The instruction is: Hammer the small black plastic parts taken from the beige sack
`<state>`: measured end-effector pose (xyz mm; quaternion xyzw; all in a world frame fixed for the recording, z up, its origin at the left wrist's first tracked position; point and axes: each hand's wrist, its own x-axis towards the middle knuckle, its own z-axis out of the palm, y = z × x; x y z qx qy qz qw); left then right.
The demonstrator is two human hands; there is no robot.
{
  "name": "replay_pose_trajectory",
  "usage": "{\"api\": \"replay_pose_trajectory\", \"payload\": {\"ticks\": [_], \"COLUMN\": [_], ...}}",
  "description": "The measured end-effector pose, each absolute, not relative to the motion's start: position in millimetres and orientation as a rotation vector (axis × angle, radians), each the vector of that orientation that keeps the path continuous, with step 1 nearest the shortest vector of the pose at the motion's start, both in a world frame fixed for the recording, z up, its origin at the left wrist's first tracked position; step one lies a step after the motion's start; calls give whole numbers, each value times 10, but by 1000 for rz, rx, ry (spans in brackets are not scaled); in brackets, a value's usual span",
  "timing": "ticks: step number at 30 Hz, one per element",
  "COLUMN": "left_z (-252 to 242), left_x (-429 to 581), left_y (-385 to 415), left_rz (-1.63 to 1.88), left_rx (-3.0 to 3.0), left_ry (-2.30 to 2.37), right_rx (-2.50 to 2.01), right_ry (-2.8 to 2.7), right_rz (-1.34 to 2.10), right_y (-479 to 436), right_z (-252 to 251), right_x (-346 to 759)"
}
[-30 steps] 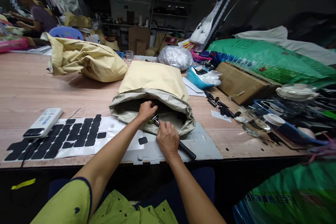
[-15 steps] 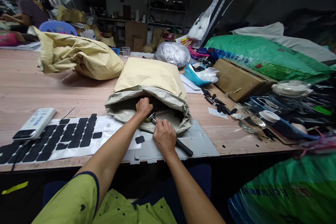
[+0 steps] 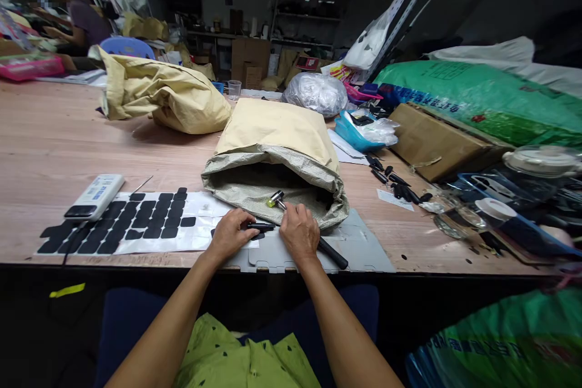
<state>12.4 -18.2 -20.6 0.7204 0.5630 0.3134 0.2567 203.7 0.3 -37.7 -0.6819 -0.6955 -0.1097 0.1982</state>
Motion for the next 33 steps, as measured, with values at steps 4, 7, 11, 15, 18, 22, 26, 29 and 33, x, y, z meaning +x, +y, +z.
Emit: {"api": "replay_pose_trajectory", "payload": {"ticks": [4,7,11,15,18,22,26,29,33], "left_z": [-284,-285,-283,-286,-290,-290,-278,-276,-284], "left_x": [141,125,122,132,132,131,136,140,141], "left_y": [-143,-126,-128,-128,-126,-123,-122,-120,-118], "left_rz": [885,863,847,858,876,888,867,854,826], "left_rx": [2041,2049,2061,2074,2063,2042,2043,2041,2054], "left_ry": [1501,1496,1511,1515,1513,1488,1490,1495,1518], "right_rx": [-1868,-1813,-1669,-1495,-1464,-1428,-1495,-1508,-1463], "right_ry": [-1908,-1853,-1703,-1647,-1671,-1686,-1711,-1703,-1701], "right_rz": [-202,-68,128,336,421,438,468,467,452], "right_y": [20,13,-130,-387,-544,-636,-636,-622,-634], "right_z": [-364,-338,-273,-206,-170,-161,-189,-157,-76], "right_x": [2061,2091,2104,2067,2023,1983,1977,1958,1882]}}
